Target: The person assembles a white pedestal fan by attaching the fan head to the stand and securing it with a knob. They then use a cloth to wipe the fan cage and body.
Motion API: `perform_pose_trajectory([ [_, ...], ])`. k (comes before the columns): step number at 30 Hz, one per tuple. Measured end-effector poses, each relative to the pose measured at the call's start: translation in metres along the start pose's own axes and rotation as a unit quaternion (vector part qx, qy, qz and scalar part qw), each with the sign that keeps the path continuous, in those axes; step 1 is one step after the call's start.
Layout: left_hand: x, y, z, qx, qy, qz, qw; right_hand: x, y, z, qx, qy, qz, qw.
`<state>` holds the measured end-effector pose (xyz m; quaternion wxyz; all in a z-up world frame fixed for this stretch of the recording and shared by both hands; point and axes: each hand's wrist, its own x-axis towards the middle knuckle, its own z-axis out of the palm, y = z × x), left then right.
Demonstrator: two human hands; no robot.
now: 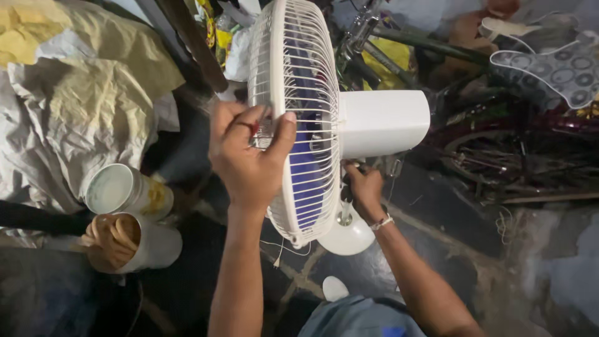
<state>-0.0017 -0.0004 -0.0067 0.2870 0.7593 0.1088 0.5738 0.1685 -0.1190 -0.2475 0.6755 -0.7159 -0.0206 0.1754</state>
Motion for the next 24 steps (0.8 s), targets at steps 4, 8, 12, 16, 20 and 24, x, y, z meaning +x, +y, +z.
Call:
perform_pose_trajectory([
  [4, 0.003, 0.004, 0.009, 0.022, -0.006, 0.025, 0.999, 0.014, 0.013, 0.001, 0.005, 0.006, -0.051, 0.999],
  [8, 0.003, 0.007, 0.011, 0.018, -0.021, 0.017, 0.999, 0.029, 0.033, -0.004, 0.080, -0.022, -0.027, 0.996],
  [12, 0.007, 0.002, 0.007, 0.009, -0.026, 0.021, 0.999, 0.034, 0.048, 0.001, 0.193, -0.041, 0.031, 0.980],
  [16, 0.007, 0.001, 0.006, 0.026, -0.026, 0.022, 0.999, 0.033, 0.047, 0.002, 0.055, 0.014, 0.007, 0.998],
  [20, 0.007, 0.003, 0.007, 0.026, -0.033, 0.021, 0.999, 0.032, 0.029, -0.008, -0.382, 0.079, -0.084, 0.917],
  [24, 0.005, 0.006, 0.007, 0.009, -0.038, 0.012, 0.999, 0.024, 0.022, -0.007, -0.410, 0.087, -0.158, 0.894],
])
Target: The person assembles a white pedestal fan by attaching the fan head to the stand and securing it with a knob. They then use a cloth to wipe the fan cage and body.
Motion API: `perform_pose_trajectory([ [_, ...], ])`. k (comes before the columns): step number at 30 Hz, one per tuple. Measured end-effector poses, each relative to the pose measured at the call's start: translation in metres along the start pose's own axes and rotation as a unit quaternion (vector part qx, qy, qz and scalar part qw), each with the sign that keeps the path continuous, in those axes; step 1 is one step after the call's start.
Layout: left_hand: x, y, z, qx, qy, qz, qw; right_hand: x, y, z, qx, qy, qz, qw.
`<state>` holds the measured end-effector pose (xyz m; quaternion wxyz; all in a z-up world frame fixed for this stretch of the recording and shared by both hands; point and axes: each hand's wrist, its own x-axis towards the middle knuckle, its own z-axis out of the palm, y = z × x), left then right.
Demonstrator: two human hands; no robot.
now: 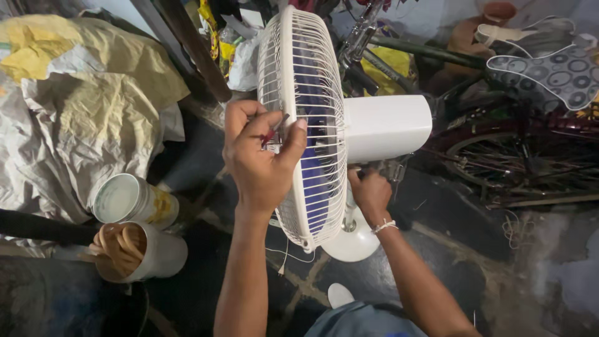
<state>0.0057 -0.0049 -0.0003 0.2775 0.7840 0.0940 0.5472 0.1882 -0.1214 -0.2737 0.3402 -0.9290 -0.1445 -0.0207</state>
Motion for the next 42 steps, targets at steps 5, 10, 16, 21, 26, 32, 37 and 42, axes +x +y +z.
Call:
perform_pose_trajectory([
  [5, 0.001, 0.002, 0.000, 0.000, 0.001, -0.002, 1.000, -0.001, 0.003, 0.004, 0.038, -0.009, -0.035, 0.999],
  [10, 0.002, 0.002, -0.001, 0.013, -0.007, 0.006, 1.000, 0.004, 0.010, 0.019, 0.139, -0.021, 0.021, 0.990],
  [16, 0.004, 0.002, 0.000, 0.010, -0.020, 0.005, 1.000, -0.004, 0.009, 0.033, 0.332, -0.014, 0.073, 0.940],
  [21, 0.006, 0.003, -0.003, 0.004, -0.024, 0.014, 1.000, -0.005, -0.003, 0.010, 0.222, -0.040, 0.060, 0.972],
  [26, 0.001, 0.003, -0.004, 0.002, -0.019, 0.013, 1.000, -0.003, -0.011, -0.013, -0.048, -0.023, -0.052, 0.997],
  [32, 0.001, 0.003, -0.003, 0.007, -0.017, 0.021, 1.000, -0.003, -0.003, -0.004, -0.093, 0.010, -0.107, 0.990],
  [37, 0.002, 0.003, -0.001, 0.004, -0.019, 0.009, 1.000, 0.001, -0.001, 0.003, -0.018, -0.018, -0.039, 0.999],
  [42, 0.003, 0.001, -0.001, 0.005, -0.029, 0.011, 0.999, 0.001, -0.007, 0.005, 0.067, -0.031, 0.007, 0.997],
])
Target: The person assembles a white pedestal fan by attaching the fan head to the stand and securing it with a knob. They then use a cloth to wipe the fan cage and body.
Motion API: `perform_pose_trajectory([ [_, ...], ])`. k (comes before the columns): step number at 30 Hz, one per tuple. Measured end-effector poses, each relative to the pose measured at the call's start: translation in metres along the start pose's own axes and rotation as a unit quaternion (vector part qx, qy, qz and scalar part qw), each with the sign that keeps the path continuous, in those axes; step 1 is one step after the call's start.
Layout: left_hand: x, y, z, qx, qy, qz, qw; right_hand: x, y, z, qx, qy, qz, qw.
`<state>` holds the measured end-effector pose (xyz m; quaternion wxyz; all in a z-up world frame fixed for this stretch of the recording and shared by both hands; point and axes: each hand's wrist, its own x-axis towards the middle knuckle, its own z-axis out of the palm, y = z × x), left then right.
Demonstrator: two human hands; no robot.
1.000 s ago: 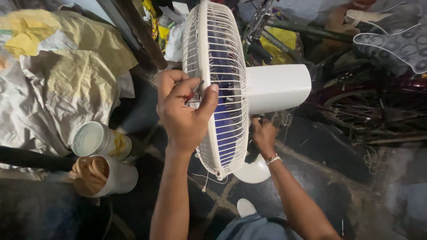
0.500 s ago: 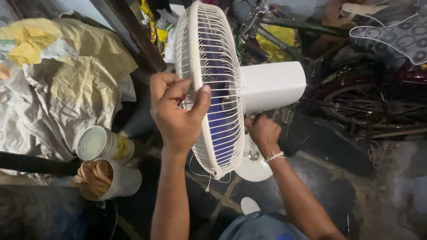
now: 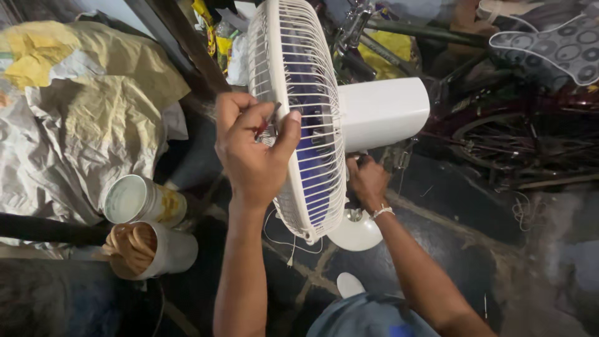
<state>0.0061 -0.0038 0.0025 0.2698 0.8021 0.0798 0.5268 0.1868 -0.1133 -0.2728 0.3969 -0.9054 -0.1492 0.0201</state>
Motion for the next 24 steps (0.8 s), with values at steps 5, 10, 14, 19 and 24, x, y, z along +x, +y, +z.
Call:
perform_pose_trajectory([
  [5, 0.003, -0.001, -0.008, 0.013, 0.008, 0.024, 1.000, -0.004, 0.006, -0.004, 0.085, -0.029, 0.000, 0.996],
  [10, -0.004, -0.006, -0.017, -0.016, -0.003, -0.010, 1.000, -0.017, 0.057, -0.026, 0.553, -0.115, 0.235, 0.791],
  [14, -0.009, -0.009, -0.021, -0.008, 0.002, 0.002, 1.000, -0.021, 0.099, -0.061, 0.646, -0.120, 0.303, 0.690],
  [19, -0.013, -0.009, -0.024, -0.020, 0.040, -0.038, 0.998, -0.035, 0.115, -0.112, 0.724, -0.116, 0.188, 0.653],
  [24, -0.024, 0.013, -0.037, 0.025, 0.099, -0.075, 0.992, -0.039, 0.092, -0.176, 0.726, -0.112, 0.069, 0.675],
])
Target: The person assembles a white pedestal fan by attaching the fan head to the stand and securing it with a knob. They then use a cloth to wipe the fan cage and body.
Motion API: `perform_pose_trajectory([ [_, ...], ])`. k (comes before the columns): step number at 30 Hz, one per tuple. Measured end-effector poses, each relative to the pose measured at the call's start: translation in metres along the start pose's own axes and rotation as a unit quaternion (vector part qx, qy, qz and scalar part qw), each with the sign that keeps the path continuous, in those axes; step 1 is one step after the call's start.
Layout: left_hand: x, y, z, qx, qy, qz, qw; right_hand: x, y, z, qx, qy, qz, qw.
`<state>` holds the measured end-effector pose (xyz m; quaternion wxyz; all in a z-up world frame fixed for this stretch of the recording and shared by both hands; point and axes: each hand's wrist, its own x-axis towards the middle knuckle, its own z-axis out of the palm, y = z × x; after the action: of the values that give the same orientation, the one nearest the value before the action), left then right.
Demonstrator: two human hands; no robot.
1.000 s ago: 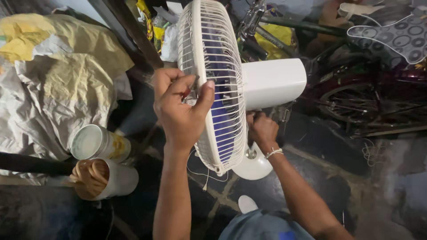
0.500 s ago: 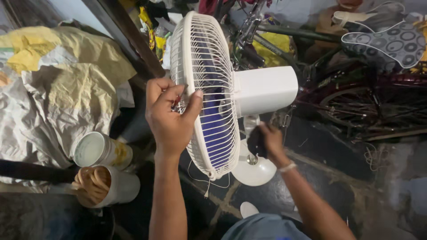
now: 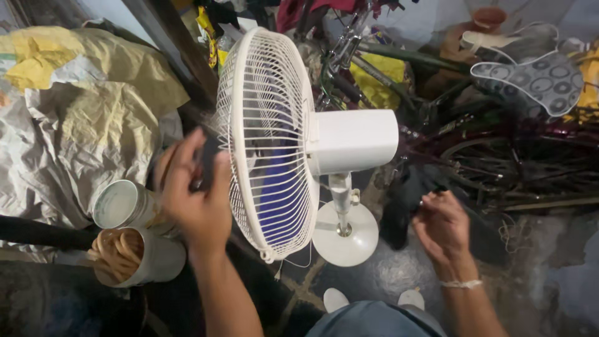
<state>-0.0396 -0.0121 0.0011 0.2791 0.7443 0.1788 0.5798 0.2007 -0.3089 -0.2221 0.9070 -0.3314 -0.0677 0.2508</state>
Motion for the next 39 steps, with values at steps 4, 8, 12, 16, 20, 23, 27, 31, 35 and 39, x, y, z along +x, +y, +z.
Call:
perform_pose_trajectory([
  [4, -0.055, 0.049, -0.031, 0.055, 0.013, -0.087, 0.995, 0.010, -0.039, 0.053, -0.027, -0.105, -0.081, 0.991],
  [8, -0.113, 0.086, -0.018, -0.133, -0.160, -0.325, 0.923, 0.018, -0.061, 0.111, -0.023, -0.137, -0.126, 0.982],
  [12, -0.138, 0.070, 0.076, -0.259, -0.157, -0.277, 0.912, 0.008, -0.068, 0.141, -0.011, -0.201, -0.121, 0.972],
  [16, -0.143, 0.045, 0.135, -0.300, -0.230, -0.359, 0.853, 0.003, -0.063, 0.150, -0.102, -0.129, -0.042, 0.985],
  [20, -0.150, 0.038, 0.148, -0.209, -0.205, -0.263, 0.919, 0.010, -0.063, 0.140, -0.152, -0.072, -0.007, 0.986],
  [23, -0.152, 0.036, 0.148, -0.116, -0.190, -0.205, 0.953, 0.013, -0.067, 0.123, -0.246, -0.068, -0.078, 0.964],
  [27, -0.149, 0.036, 0.152, -0.170, -0.169, -0.214, 0.947, 0.011, -0.071, 0.095, -0.342, -0.084, -0.121, 0.928],
  [31, -0.147, 0.036, 0.157, -0.136, -0.201, -0.240, 0.940, 0.014, -0.073, 0.063, -0.413, -0.013, -0.041, 0.910],
  [35, -0.147, 0.033, 0.171, -0.118, -0.204, -0.244, 0.941, 0.018, -0.071, 0.017, -0.608, 0.035, -0.093, 0.787],
  [39, -0.161, 0.045, 0.195, -0.012, -0.287, -0.112, 0.951, 0.008, -0.030, -0.040, -0.608, 0.120, 0.048, 0.784],
])
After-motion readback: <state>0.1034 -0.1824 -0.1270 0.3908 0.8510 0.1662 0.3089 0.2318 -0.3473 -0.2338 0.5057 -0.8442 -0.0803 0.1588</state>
